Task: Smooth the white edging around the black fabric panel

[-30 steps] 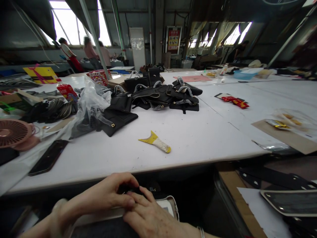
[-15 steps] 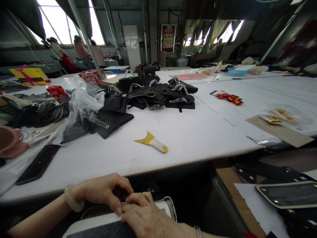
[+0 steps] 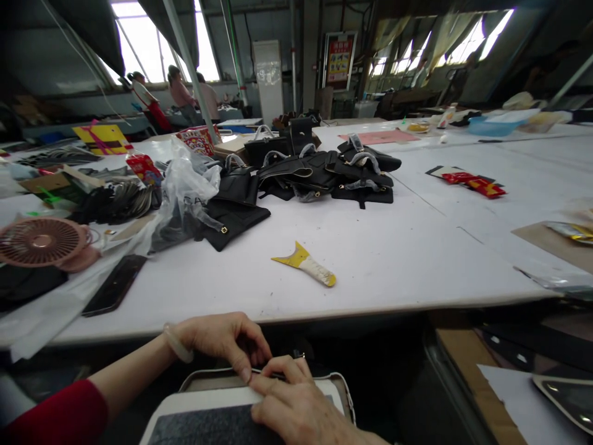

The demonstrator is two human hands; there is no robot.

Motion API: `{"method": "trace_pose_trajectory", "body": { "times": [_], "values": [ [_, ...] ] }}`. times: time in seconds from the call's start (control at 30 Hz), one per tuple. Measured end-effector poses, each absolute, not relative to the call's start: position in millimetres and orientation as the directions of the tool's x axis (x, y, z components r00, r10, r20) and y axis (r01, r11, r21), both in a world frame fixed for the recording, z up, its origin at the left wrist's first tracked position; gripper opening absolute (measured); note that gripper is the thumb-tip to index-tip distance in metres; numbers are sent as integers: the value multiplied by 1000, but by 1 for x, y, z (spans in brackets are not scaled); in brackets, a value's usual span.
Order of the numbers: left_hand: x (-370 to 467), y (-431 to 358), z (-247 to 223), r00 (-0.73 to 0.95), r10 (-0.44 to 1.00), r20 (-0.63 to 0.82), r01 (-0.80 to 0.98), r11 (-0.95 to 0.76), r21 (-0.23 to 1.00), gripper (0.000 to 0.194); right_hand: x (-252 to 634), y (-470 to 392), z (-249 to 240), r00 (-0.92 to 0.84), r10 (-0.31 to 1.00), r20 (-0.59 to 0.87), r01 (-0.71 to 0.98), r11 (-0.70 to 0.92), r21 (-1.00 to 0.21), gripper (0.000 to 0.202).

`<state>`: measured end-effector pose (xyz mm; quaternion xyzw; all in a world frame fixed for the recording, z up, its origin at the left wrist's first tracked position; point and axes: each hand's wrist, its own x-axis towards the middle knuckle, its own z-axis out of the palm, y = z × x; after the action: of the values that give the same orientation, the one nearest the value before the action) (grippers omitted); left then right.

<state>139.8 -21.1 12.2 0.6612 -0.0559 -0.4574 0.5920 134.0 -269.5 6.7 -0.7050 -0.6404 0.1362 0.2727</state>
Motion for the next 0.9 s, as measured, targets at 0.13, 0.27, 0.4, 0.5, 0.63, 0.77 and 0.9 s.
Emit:
{"method": "trace_pose_trajectory", "body": {
  "times": [0.13,0.27,0.4,0.5,0.63,0.77,0.9],
  "values": [
    [142,-20,16,598,-610,-520,397,-338,853,52,132,-271,-3,187,936,297,849,-2,-528,20],
    [139,-27,26,683,-552,-479,209,-481,851,30,128,-270,-13,184,920,345,851,26,-524,15],
    [132,-39,36,759,-557,-339,-55,-572,818,26,125,-267,-23,209,909,361,859,6,-512,10],
    [128,-44,38,797,-554,-240,-141,-558,818,25,123,-266,-28,203,915,348,850,12,-527,10],
    [123,-44,30,871,-452,-193,-116,-571,813,26,123,-266,-25,208,915,345,830,21,-558,14],
    [119,-44,22,885,-427,-185,-87,-542,836,31,123,-268,-20,205,939,277,793,7,-609,10],
    [117,-48,23,872,-437,-221,-70,-558,827,44,125,-269,-17,185,953,241,750,21,-661,14]
  ]
}}
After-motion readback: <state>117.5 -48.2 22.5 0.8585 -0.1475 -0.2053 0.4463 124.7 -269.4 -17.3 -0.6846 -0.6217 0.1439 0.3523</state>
